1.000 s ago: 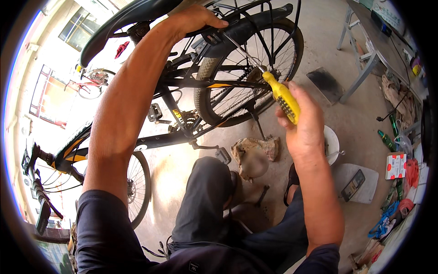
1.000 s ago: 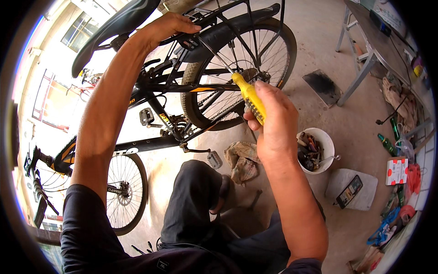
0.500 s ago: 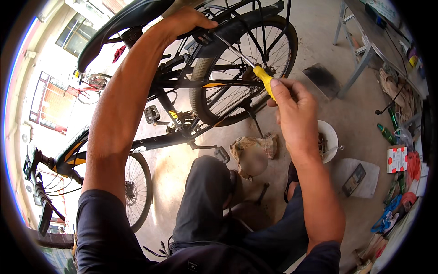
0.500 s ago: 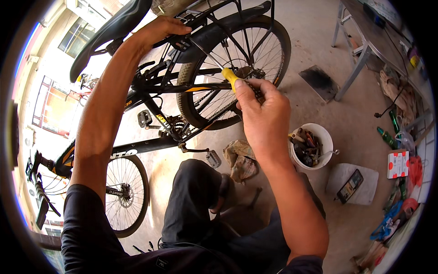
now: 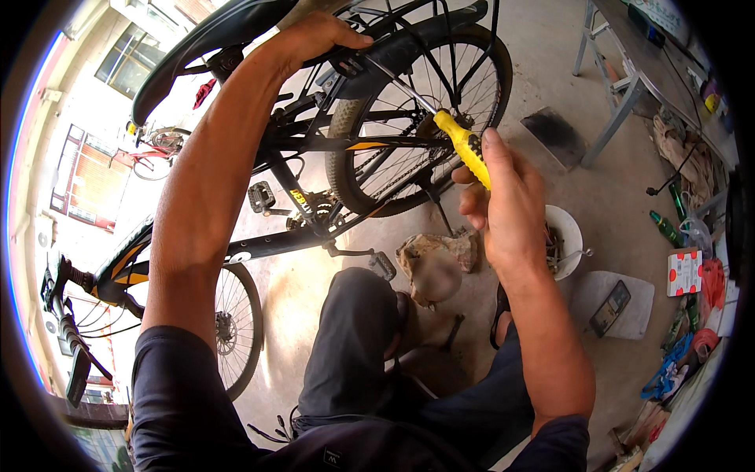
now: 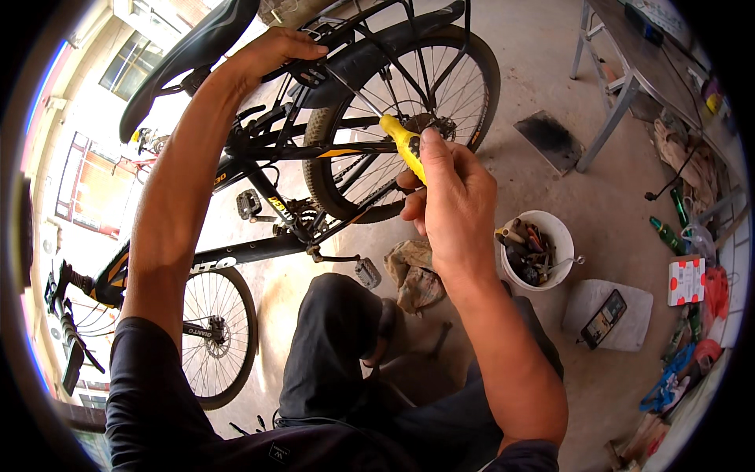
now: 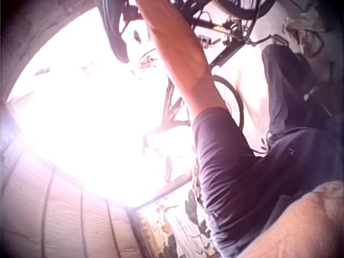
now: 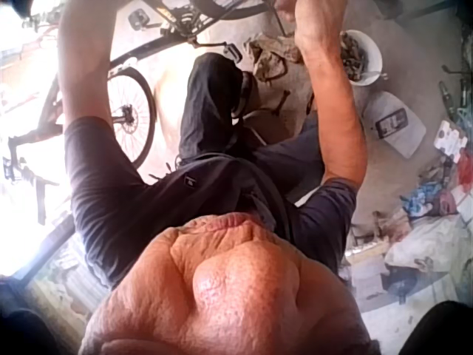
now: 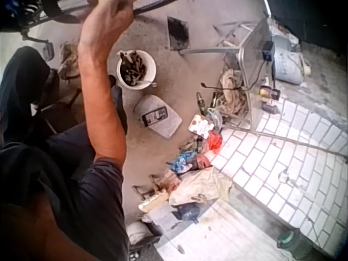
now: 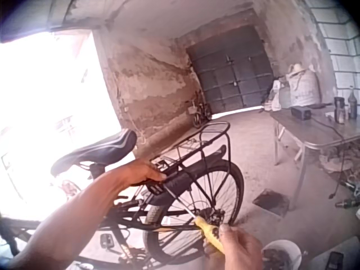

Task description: The person uses a yellow screwdriver to tighten screws on the rear mudguard of a bicycle. They work on the attachment points near the rear wheel and the seat post area, adjusting the mudguard's position.

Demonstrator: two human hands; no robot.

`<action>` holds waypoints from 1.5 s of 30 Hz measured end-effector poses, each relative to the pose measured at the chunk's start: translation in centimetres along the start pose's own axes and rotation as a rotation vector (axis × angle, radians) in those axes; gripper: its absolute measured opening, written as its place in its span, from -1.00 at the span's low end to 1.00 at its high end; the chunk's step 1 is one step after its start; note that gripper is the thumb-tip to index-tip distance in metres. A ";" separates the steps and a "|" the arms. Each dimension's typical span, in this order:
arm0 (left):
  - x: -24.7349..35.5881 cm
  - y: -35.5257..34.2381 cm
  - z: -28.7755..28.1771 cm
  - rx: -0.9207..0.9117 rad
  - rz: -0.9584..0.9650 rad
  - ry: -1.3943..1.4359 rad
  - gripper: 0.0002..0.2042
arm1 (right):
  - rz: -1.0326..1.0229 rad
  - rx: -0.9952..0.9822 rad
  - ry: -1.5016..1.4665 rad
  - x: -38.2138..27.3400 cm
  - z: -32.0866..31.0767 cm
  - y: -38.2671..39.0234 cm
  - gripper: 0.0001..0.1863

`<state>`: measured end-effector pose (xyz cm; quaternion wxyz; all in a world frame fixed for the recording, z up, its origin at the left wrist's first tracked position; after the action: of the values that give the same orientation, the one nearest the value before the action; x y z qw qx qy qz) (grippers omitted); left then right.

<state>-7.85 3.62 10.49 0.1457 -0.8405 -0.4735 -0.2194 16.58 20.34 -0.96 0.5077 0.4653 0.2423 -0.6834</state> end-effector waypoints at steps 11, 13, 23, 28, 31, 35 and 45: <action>0.1 0.5 -0.2 0.031 -0.002 -0.049 -0.68 | -0.736 0.139 0.405 0.5 1.1 0.5 -0.75; 0.5 0.5 -0.1 0.027 0.010 -0.043 -0.68 | -0.764 0.127 0.456 0.0 1.1 0.7 -0.75; 0.9 0.5 0.1 0.063 -0.031 0.094 -0.62 | -0.602 0.110 0.498 0.1 0.7 0.6 -0.69; 0.3 0.6 0.0 0.094 -0.054 0.059 -0.60 | -0.502 0.142 0.566 -0.2 0.8 0.7 -0.66; 0.5 0.5 -0.1 0.080 -0.056 0.048 -0.59 | -0.741 0.174 0.654 -0.2 0.9 0.9 -0.61; 0.9 1.0 -0.2 0.111 -0.043 0.022 -0.66 | -1.035 0.179 0.686 -0.1 1.7 1.4 -0.48; -0.2 0.1 -0.4 0.057 -0.029 -0.009 -0.63 | -0.593 0.177 0.514 0.4 0.6 0.3 -0.59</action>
<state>-7.99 3.24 10.70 0.1642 -0.8301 -0.4923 -0.2041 16.58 19.55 -0.94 0.1692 0.5727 0.4254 -0.6800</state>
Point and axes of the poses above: each hand's wrist, its own y-axis away from the middle knuckle, its own z-axis out of the palm, x = y × z, the point moved 3 cm from there along -y, towards the middle knuckle, and after that the axes turned 3 degrees about x, right-handed, at the moved point
